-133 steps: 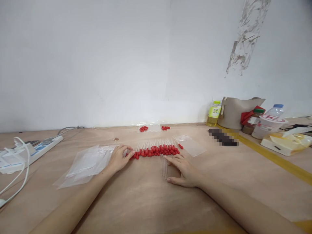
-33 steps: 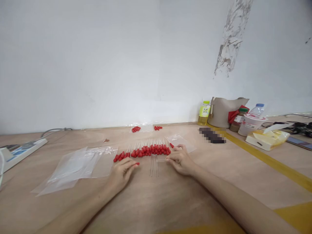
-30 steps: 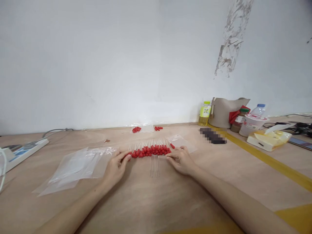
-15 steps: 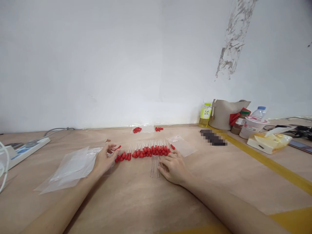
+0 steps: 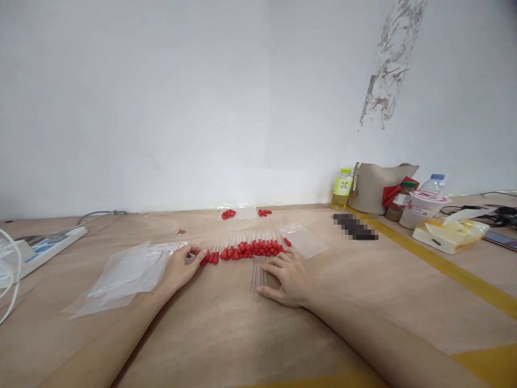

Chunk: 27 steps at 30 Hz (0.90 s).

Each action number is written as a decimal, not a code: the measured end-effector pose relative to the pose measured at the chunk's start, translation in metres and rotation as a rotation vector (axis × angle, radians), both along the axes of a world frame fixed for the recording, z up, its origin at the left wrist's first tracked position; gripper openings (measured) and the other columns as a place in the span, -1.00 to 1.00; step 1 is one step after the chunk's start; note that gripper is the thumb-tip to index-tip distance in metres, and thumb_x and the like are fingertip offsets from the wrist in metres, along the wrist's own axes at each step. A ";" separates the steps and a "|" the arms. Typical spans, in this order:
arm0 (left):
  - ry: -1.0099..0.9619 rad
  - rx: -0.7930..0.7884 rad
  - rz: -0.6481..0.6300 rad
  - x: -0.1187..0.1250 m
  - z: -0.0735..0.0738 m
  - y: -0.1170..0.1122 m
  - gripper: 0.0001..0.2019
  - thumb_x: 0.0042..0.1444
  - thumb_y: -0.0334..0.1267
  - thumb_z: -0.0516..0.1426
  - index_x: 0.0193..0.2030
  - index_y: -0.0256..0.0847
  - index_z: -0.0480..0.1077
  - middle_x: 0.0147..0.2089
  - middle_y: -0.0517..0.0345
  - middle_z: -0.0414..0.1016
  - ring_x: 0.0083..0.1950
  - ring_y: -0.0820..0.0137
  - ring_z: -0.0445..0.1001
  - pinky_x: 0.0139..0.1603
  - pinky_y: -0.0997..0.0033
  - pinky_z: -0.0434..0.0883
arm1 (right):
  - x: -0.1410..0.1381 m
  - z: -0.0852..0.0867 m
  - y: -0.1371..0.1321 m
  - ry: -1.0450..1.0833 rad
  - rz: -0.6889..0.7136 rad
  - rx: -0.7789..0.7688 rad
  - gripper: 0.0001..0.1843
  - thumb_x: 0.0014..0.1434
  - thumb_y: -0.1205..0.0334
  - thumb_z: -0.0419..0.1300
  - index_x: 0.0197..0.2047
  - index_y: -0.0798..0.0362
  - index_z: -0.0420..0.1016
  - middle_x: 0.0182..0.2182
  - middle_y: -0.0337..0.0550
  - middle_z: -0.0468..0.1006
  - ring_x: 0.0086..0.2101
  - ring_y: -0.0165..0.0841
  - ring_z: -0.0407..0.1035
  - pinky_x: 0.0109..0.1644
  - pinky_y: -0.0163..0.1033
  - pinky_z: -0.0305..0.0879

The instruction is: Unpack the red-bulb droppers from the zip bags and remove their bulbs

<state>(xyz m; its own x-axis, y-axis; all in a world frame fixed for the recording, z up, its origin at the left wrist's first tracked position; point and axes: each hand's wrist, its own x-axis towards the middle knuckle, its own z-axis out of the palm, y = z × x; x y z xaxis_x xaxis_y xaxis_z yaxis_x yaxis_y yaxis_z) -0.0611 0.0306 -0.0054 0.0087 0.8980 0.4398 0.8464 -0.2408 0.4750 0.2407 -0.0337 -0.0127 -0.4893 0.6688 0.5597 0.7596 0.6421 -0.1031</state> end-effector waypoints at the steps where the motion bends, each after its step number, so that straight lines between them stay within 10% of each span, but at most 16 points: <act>1: 0.012 0.006 0.008 0.001 0.002 0.000 -0.64 0.02 0.05 -0.03 -0.31 -0.17 0.40 -0.25 0.13 0.46 -0.20 0.29 0.37 -0.20 0.37 0.28 | 0.000 0.000 0.000 0.004 0.002 -0.004 -0.52 0.02 -0.18 0.06 -0.15 -0.02 0.44 -0.29 -0.15 0.49 -0.22 -0.28 0.26 0.08 -0.04 -0.09; 13: 0.296 -0.293 0.221 0.036 0.031 0.051 -0.72 -0.24 -0.02 0.09 -0.60 -0.20 0.44 -0.22 -0.18 0.46 0.01 -0.17 0.25 -0.12 -0.12 0.18 | 0.002 -0.003 0.003 0.056 -0.051 -0.069 -0.35 0.03 -0.18 0.05 0.08 0.07 0.22 -0.11 -0.05 0.43 -0.10 -0.24 0.26 0.12 -0.02 -0.12; 27: 0.259 -0.347 0.136 0.053 0.064 0.046 -0.69 -0.18 -0.09 0.06 -0.79 -0.21 0.26 -0.72 0.09 0.31 -0.43 0.18 0.41 -0.40 0.30 0.27 | 0.003 -0.014 0.012 0.097 -0.027 -0.236 -0.33 0.12 -0.05 0.00 0.20 0.15 0.03 0.03 0.02 0.35 0.07 -0.19 0.13 0.15 -0.02 -0.07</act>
<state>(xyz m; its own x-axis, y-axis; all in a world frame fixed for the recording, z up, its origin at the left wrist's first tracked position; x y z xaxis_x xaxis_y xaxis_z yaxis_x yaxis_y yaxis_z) -0.0082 0.0770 0.0585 -0.0493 0.9925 0.1119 0.9609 0.0166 0.2762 0.2435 -0.0220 -0.0267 -0.4207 0.7987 0.4303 0.7556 0.5710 -0.3211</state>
